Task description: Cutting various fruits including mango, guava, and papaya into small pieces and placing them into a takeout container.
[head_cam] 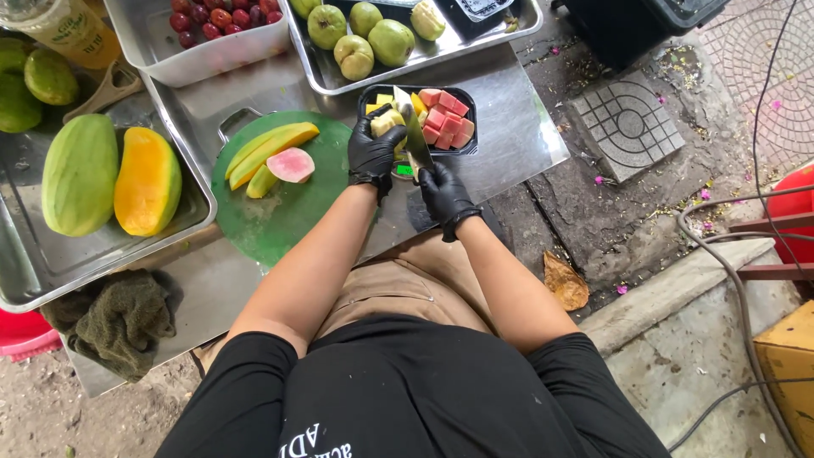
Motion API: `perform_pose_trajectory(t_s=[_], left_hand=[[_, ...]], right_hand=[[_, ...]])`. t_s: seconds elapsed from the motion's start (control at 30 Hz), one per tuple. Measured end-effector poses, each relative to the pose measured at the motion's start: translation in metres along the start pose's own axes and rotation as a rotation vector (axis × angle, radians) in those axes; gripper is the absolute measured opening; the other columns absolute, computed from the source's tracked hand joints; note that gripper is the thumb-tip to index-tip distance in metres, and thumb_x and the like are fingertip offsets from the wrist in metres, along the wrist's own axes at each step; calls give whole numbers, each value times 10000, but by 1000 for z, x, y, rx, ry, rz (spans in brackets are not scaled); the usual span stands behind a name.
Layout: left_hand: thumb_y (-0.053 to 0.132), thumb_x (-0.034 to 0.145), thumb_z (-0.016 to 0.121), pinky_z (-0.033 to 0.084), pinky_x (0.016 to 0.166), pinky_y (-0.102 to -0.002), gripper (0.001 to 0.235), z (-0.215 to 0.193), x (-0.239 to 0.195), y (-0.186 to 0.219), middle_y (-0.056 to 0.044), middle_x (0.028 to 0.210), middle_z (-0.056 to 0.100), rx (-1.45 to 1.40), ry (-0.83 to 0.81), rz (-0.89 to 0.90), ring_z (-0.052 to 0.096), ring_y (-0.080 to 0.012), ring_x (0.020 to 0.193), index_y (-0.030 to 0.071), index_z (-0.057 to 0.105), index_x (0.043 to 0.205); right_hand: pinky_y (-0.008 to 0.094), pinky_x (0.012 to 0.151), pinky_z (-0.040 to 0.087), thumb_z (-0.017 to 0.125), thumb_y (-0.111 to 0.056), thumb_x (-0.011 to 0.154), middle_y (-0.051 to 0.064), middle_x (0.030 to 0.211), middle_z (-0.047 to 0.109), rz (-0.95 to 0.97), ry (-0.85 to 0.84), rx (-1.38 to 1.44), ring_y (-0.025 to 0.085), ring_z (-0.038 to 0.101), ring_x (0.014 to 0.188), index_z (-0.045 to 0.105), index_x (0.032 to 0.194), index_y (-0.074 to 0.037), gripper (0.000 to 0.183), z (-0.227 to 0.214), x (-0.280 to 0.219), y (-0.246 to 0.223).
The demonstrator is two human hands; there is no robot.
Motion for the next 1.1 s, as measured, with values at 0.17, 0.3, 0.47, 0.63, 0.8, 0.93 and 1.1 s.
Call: perform_pose_trajectory(t_s=[0.17, 0.3, 0.47, 0.63, 0.8, 0.93, 1.1], left_hand=[[86, 891, 778, 593, 861, -302, 392, -18, 6, 4, -84, 1124, 725, -79, 93, 109, 690, -161, 977, 28, 629, 1248], [110, 946, 694, 594, 798, -325, 303, -33, 15, 14, -83, 1073, 716, -330, 132, -42, 693, -183, 923, 38, 605, 1226], [111, 953, 666, 604, 786, -335, 298, -29, 12, 21, -72, 1061, 706, -383, 49, -147, 695, -187, 916, 39, 605, 1236], [104, 917, 644, 615, 759, -354, 325, -27, -10, 31, -82, 1048, 709, -426, -32, -198, 704, -206, 902, 51, 595, 1233], [136, 916, 655, 601, 781, -341, 314, -42, -29, -24, -72, 1056, 704, -191, -226, -344, 695, -207, 929, 54, 628, 1218], [168, 919, 667, 577, 815, -327, 319, -35, -28, -39, -55, 1078, 689, -135, -232, -382, 657, -177, 956, 69, 654, 1222], [159, 918, 691, 512, 954, -295, 346, -27, -10, -52, -34, 1167, 683, -108, -186, -215, 630, -149, 1065, 80, 645, 1252]], right_hand=[[286, 379, 306, 578, -332, 1041, -45, 593, 478, 321, -61, 120, 83, 380, 417, 627, 1038, -167, 172, -2, -7, -11], [290, 351, 306, 550, -352, 1052, -28, 572, 477, 360, -57, 186, 91, 382, 383, 610, 1011, -162, 204, -4, -9, -20], [284, 359, 339, 569, -354, 1036, -27, 577, 499, 336, -34, 201, 96, 415, 391, 595, 1038, -175, 181, -4, -10, -39], [271, 384, 382, 629, -321, 1011, -31, 611, 543, 275, -4, 159, 84, 457, 430, 620, 1093, -179, 164, -2, -13, -42], [256, 398, 391, 689, -236, 994, -33, 708, 614, 150, 128, 256, 56, 494, 480, 626, 1121, -154, 163, -9, -7, -38], [249, 408, 383, 684, -199, 1001, -32, 750, 655, 57, 157, 310, 49, 477, 483, 628, 1137, -142, 158, -8, 8, -33], [257, 634, 492, 699, -120, 1014, 0, 925, 696, -195, 202, 226, 68, 588, 724, 617, 1189, -68, 200, -4, 48, -31]])
Point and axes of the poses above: each hand's wrist, its own x-axis towards the middle knuckle, its own z-axis out of the palm, y = z × x, the point moved 4 cm from there along x, towards the middle knuckle
